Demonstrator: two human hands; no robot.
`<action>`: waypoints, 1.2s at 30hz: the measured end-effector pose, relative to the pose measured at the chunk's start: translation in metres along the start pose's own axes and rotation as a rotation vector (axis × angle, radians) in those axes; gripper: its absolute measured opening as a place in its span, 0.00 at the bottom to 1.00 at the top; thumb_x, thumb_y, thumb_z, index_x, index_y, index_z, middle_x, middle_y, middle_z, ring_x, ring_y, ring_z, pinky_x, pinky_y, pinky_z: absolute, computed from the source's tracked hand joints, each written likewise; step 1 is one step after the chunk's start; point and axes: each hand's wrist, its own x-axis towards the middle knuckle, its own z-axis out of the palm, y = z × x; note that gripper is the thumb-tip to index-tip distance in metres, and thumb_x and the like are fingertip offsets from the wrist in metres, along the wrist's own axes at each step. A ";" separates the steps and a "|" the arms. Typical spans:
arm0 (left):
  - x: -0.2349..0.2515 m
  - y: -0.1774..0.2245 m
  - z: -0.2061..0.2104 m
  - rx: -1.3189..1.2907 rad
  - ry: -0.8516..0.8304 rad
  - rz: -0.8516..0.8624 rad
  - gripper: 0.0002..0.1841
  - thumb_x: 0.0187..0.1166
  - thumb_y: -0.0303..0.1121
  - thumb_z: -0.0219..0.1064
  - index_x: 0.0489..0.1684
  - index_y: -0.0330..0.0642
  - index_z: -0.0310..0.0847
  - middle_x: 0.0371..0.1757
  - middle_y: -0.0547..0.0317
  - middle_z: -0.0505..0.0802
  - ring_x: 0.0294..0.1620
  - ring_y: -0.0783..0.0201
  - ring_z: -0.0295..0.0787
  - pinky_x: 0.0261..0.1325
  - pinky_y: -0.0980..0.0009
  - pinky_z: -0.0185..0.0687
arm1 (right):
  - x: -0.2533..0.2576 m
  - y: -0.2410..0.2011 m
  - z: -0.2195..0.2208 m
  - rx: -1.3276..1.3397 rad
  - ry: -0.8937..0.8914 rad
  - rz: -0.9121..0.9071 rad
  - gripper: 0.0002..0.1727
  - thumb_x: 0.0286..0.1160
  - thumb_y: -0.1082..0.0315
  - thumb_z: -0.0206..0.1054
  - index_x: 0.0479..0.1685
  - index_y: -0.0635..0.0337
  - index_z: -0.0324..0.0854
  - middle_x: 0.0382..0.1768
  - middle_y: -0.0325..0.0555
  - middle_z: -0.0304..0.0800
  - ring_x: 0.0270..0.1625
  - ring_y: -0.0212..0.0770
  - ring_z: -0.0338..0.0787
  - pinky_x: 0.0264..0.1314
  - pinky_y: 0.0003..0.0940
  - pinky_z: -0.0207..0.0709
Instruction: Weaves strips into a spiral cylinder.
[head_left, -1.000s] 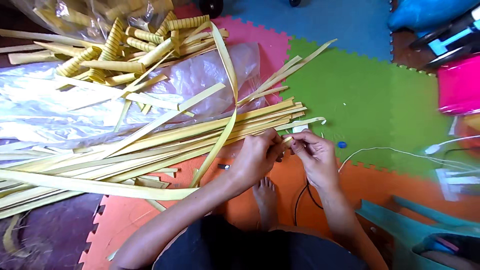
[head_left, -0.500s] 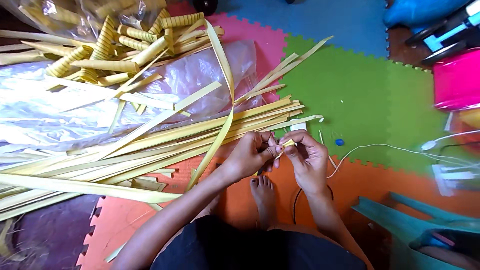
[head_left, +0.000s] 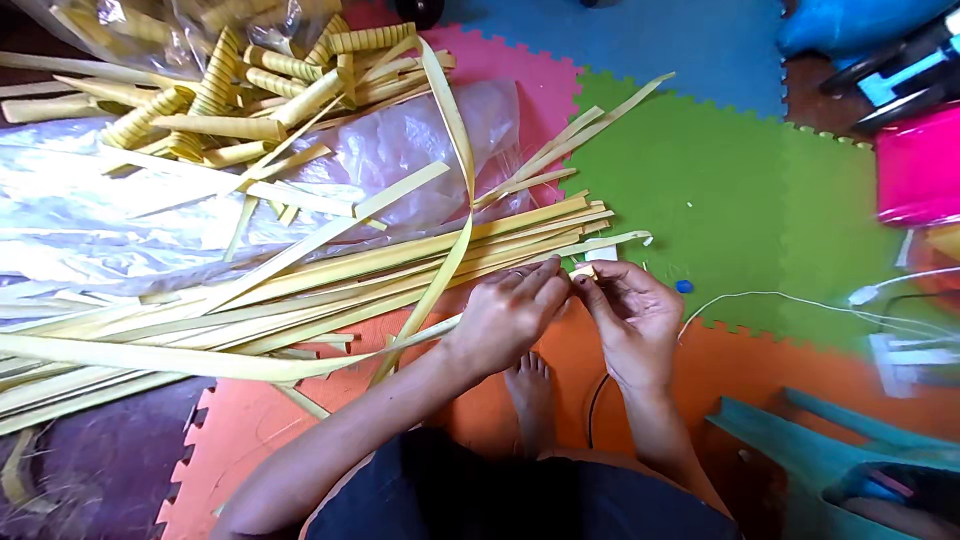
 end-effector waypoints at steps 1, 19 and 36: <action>0.002 0.002 -0.004 -0.181 -0.029 -0.131 0.09 0.81 0.29 0.68 0.45 0.33 0.91 0.47 0.49 0.97 0.47 0.61 0.97 0.50 0.69 0.91 | 0.000 -0.001 -0.002 -0.011 0.000 -0.017 0.12 0.74 0.78 0.70 0.52 0.58 0.88 0.45 0.33 0.94 0.44 0.28 0.93 0.51 0.27 0.90; 0.013 0.018 -0.040 -1.080 -0.262 -0.859 0.17 0.93 0.26 0.51 0.34 0.30 0.84 0.28 0.53 0.95 0.25 0.67 0.95 0.32 0.73 0.94 | -0.026 0.023 0.005 -0.404 0.020 -0.617 0.06 0.76 0.77 0.69 0.43 0.61 0.91 0.44 0.44 0.91 0.54 0.36 0.92 0.61 0.29 0.88; 0.008 0.002 -0.032 -0.853 -0.343 -0.838 0.20 0.94 0.34 0.51 0.33 0.35 0.83 0.22 0.61 0.85 0.22 0.73 0.82 0.28 0.77 0.79 | -0.030 0.014 0.009 -0.610 -0.071 -0.598 0.05 0.72 0.74 0.73 0.41 0.61 0.94 0.44 0.49 0.96 0.56 0.42 0.94 0.64 0.33 0.86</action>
